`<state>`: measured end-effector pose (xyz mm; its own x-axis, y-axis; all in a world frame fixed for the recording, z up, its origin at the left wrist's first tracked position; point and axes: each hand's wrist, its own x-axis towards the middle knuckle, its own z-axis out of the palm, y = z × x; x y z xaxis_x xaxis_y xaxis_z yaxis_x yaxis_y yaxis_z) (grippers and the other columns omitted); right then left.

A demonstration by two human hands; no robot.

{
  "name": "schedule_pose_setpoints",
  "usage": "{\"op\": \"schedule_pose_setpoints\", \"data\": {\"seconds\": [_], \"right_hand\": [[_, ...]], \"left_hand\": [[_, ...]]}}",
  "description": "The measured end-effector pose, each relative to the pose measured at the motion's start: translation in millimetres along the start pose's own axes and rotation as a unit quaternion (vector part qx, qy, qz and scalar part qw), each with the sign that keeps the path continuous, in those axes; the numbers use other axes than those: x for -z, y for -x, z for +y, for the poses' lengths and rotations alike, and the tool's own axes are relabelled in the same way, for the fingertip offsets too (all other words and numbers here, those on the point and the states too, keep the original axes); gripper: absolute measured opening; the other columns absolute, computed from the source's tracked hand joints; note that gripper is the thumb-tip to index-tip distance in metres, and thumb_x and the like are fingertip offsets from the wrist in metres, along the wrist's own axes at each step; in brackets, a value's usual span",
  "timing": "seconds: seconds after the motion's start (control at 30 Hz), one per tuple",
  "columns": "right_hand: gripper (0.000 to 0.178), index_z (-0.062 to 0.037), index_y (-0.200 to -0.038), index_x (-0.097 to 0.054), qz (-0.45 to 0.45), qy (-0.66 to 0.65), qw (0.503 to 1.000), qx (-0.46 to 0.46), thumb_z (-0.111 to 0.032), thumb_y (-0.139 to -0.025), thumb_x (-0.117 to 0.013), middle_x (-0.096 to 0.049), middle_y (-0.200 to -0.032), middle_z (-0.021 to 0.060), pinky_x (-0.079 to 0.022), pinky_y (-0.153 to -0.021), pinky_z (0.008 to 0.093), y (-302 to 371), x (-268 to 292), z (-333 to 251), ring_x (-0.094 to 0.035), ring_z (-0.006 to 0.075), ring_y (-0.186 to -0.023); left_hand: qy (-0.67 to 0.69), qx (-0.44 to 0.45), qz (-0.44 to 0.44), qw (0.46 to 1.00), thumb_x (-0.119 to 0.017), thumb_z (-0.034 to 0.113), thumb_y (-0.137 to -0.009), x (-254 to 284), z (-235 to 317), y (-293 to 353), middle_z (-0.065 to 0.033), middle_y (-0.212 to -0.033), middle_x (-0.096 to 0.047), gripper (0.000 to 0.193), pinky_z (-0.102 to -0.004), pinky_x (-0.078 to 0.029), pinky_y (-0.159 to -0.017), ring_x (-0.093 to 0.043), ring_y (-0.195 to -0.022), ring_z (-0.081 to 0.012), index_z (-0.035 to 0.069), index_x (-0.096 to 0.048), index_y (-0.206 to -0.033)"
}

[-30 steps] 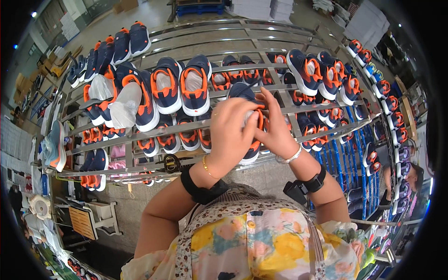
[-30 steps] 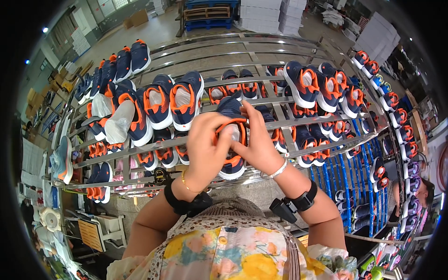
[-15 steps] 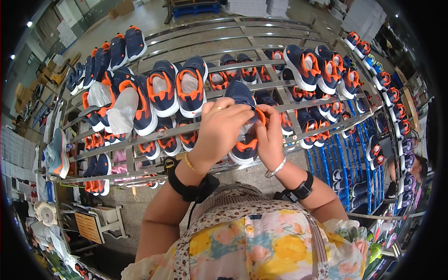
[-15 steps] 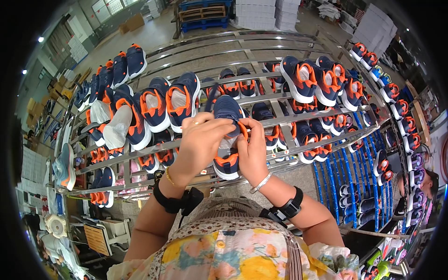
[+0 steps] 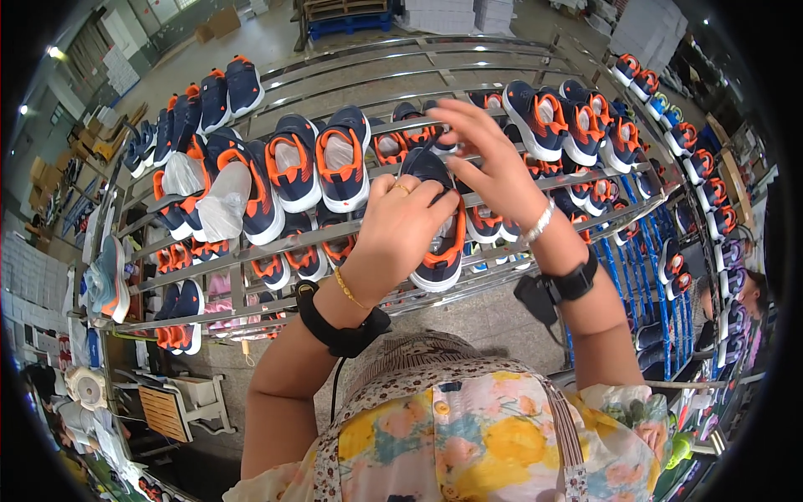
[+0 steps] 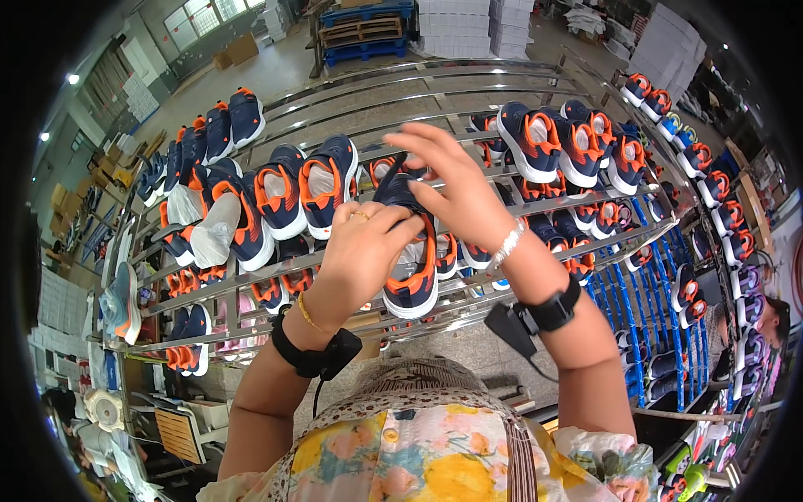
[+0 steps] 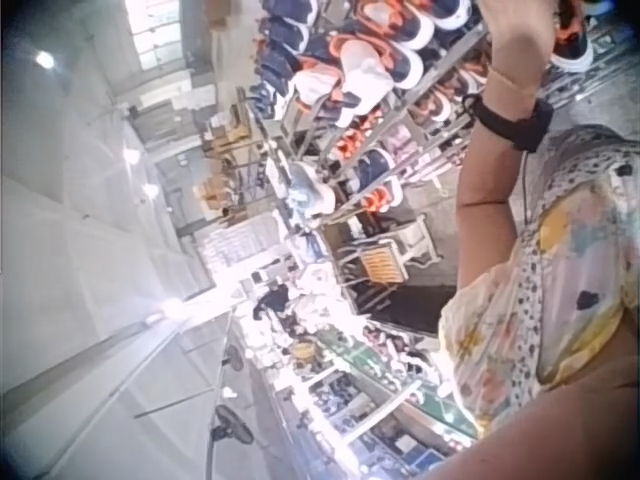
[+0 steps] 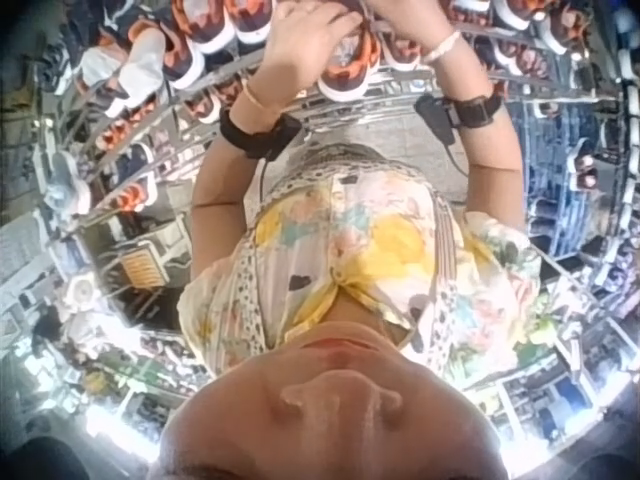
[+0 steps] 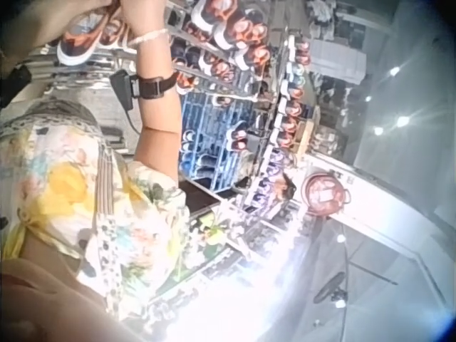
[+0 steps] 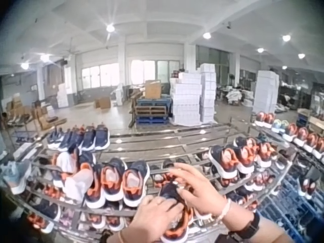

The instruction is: Inspecting manufactured shoes for quality, checking pairs, documenting on a ledger, and placing them on storage racks.

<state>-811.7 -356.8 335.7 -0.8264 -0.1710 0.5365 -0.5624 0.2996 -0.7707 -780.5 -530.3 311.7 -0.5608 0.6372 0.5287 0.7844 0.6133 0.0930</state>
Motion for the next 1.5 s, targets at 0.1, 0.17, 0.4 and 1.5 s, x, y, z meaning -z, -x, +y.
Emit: {"op": "schedule_pose_setpoints", "data": {"seconds": [0.1,0.17,0.4,1.5], "right_hand": [[0.018,-0.0039,-0.091,-0.064,-0.084,0.118,0.972,0.183,-0.001,-0.074,-0.062,-0.063,-0.086,0.0080,-0.050,-0.071,0.0301,-20.2,-0.5,13.0,-0.061,0.0245,-0.080],[0.018,-0.0041,-0.091,-0.063,-0.072,0.117,0.980,0.147,-0.002,-0.073,-0.064,-0.063,-0.083,0.0079,-0.050,-0.069,0.0300,-15.9,2.8,10.9,-0.061,0.0244,-0.077],[0.015,-0.0030,-0.080,-0.060,-0.042,0.154,0.975,0.156,-0.005,-0.070,-0.070,-0.060,-0.076,0.0084,-0.048,-0.060,0.0308,17.8,26.0,28.4,-0.060,0.0237,-0.067],[0.051,-0.0206,-0.116,-0.053,-0.232,0.431,0.872,-0.003,-0.032,-0.070,-0.072,-0.061,-0.088,0.0047,-0.033,-0.089,0.0512,-39.6,-76.4,-13.5,-0.057,0.0244,-0.094]], "left_hand": [[-0.008,-0.023,0.011,1.000,-0.058,0.009,-0.073,6.6,1.7,-7.1,-0.0013,-0.095,-0.056,0.027,-0.0337,-0.036,-0.072,-0.053,-0.087,-0.0191,0.014,-0.064,-0.099],[-0.005,-0.045,0.001,0.999,-0.059,0.009,-0.073,6.0,-2.2,-11.2,-0.0008,-0.090,-0.056,0.025,-0.0336,-0.036,-0.070,-0.053,-0.084,-0.0184,0.014,-0.065,-0.097],[0.014,-0.058,0.081,0.995,-0.066,0.013,-0.068,-17.5,-12.3,-4.8,0.0017,-0.080,-0.057,0.021,-0.0329,-0.038,-0.069,-0.054,-0.077,-0.0172,0.013,-0.067,-0.089],[0.121,0.312,0.154,0.930,-0.064,-0.003,-0.071,109.4,-36.8,199.2,-0.0135,-0.094,-0.064,0.020,-0.0315,-0.048,-0.075,-0.062,-0.085,-0.0268,0.000,-0.064,-0.091]]}}
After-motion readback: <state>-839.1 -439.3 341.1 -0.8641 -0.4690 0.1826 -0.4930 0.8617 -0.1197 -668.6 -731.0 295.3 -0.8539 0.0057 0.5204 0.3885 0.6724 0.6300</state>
